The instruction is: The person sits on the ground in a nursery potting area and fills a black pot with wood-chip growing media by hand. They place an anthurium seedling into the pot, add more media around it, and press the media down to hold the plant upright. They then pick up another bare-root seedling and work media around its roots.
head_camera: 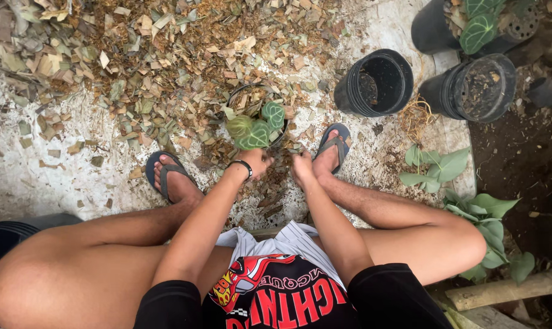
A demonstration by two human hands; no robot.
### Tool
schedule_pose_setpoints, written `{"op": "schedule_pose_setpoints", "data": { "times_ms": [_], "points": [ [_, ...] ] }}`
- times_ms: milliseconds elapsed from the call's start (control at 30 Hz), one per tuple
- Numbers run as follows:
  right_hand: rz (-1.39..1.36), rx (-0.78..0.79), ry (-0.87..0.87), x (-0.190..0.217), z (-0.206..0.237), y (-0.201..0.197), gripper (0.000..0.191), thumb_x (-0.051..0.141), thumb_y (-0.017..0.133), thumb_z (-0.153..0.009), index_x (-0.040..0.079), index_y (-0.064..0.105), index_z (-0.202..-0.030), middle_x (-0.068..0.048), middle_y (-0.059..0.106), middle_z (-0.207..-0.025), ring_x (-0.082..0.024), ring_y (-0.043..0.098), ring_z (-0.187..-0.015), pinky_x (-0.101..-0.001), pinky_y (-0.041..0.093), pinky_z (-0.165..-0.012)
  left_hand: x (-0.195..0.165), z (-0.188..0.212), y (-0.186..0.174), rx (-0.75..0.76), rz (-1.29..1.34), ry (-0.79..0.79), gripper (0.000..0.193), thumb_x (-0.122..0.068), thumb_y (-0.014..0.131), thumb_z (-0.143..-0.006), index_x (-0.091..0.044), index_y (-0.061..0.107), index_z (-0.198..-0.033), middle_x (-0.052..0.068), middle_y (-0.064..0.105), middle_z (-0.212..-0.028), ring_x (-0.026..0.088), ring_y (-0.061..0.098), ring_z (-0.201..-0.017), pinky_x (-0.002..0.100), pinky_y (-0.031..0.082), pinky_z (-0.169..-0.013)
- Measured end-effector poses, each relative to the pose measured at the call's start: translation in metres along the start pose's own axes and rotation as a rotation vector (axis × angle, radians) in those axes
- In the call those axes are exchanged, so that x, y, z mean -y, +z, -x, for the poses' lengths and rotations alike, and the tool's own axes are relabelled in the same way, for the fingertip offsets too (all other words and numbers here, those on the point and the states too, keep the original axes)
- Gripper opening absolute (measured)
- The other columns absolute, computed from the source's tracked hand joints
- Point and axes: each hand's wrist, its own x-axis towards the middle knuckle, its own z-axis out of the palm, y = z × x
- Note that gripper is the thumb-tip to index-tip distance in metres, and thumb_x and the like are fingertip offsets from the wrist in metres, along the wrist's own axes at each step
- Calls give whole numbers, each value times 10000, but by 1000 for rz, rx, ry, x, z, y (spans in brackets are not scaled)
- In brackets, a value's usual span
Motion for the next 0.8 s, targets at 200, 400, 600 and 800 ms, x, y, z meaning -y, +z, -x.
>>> {"op": "schedule_pose_setpoints", "data": {
  "times_ms": [200,400,600,800],
  "points": [
    [-176,-75,-131,9,4,-11,629,-9,559,-920,88,385,-1517,-141,677,-1166,-202,628,-884,-292,518,-654,-12,4,-21,45,91,0,482,-353,583,-1008,-82,604,-1406,151,746,-880,290,750,-717,430,596,-676],
    [-63,119,-427,13,6,9,660,-57,588,-937,2,385,-1562,-207,535,-1446,-292,589,-1263,-374,571,-1016,1,-15,-22,-477,-46,414,322,-203,650,-944,11,645,-1184,263,687,-1146,413,649,-1077,489,531,-974],
    [245,197,-744,20,39,31,790,-3,570,-981,41,121,-1630,-226,254,-1660,-363,311,-1534,-459,231,-1291,5,-18,-30,-433,28,321,232,-212,562,-979,-6,638,-1052,218,767,-935,394,727,-933,497,541,-922],
    [1626,489,-733,25,43,39,476,200,719,-803,5,591,-1218,-212,446,-1489,-349,354,-1495,-682,82,-1225,6,-13,-29,-590,-27,373,252,-188,609,-952,27,659,-1074,283,709,-974,467,679,-894,550,538,-856]
  ]
}}
